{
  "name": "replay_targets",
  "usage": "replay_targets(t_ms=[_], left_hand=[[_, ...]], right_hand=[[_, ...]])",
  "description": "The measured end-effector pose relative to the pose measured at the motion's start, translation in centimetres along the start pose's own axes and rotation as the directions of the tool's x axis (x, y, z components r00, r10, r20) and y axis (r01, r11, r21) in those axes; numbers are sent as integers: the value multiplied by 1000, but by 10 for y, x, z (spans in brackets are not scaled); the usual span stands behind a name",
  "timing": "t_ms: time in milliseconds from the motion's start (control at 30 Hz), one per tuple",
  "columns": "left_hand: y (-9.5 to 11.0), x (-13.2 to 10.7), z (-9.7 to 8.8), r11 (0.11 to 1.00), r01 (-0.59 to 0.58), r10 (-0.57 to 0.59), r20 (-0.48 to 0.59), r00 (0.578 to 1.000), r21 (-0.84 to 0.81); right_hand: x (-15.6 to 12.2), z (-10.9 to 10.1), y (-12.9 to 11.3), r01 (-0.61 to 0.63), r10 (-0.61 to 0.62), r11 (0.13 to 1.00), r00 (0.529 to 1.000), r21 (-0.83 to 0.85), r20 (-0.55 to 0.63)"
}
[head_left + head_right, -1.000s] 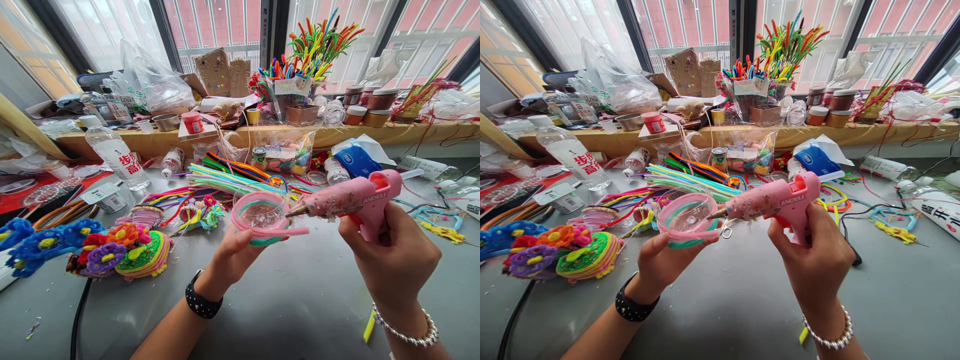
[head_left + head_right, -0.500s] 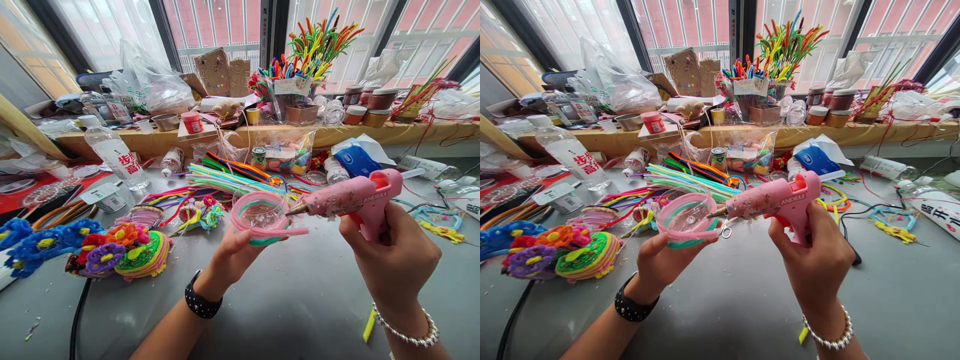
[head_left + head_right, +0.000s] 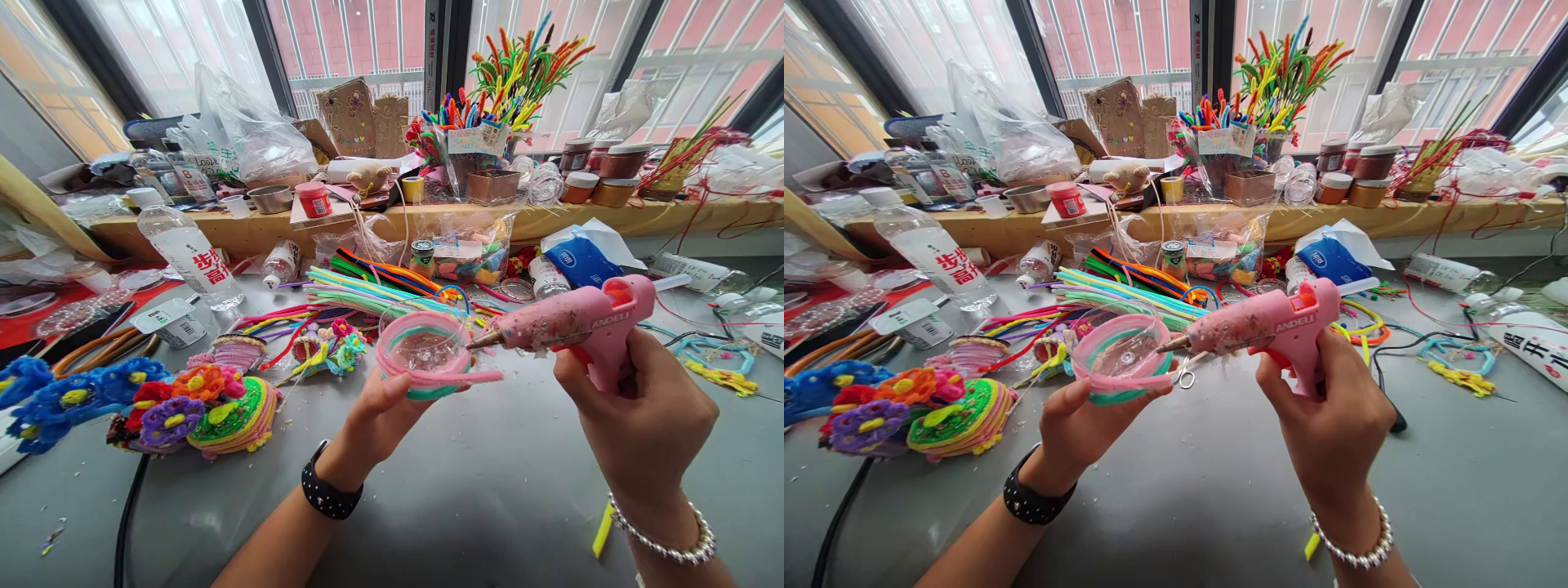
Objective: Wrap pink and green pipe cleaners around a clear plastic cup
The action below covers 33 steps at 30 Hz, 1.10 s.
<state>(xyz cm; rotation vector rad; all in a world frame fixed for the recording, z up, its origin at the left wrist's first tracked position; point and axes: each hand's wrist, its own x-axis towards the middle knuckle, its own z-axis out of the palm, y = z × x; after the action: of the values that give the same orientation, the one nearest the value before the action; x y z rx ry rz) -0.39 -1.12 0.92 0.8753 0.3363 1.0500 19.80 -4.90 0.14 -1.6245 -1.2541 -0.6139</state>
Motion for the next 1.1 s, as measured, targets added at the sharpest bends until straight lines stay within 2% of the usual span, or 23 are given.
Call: replay_targets(t_ms=[400, 733, 900, 1100], left_hand=[[-1, 0, 0, 999, 2, -1, -20, 1000, 53], [-1, 2, 1, 1000, -3, 3, -3, 1000, 2], [-1, 1, 0, 999, 7, -7, 8, 1000, 33], [-1, 1, -4, 1000, 4, -4, 52, 999, -2]], right_hand=[[1, 1, -2, 6, -6, 1000, 1000, 7, -14], [1, 3, -1, -3, 3, 1000, 1000, 13, 0], [2, 1, -1, 2, -2, 1000, 1000, 15, -5], [1, 1, 0, 27, -26, 999, 1000, 21, -15]])
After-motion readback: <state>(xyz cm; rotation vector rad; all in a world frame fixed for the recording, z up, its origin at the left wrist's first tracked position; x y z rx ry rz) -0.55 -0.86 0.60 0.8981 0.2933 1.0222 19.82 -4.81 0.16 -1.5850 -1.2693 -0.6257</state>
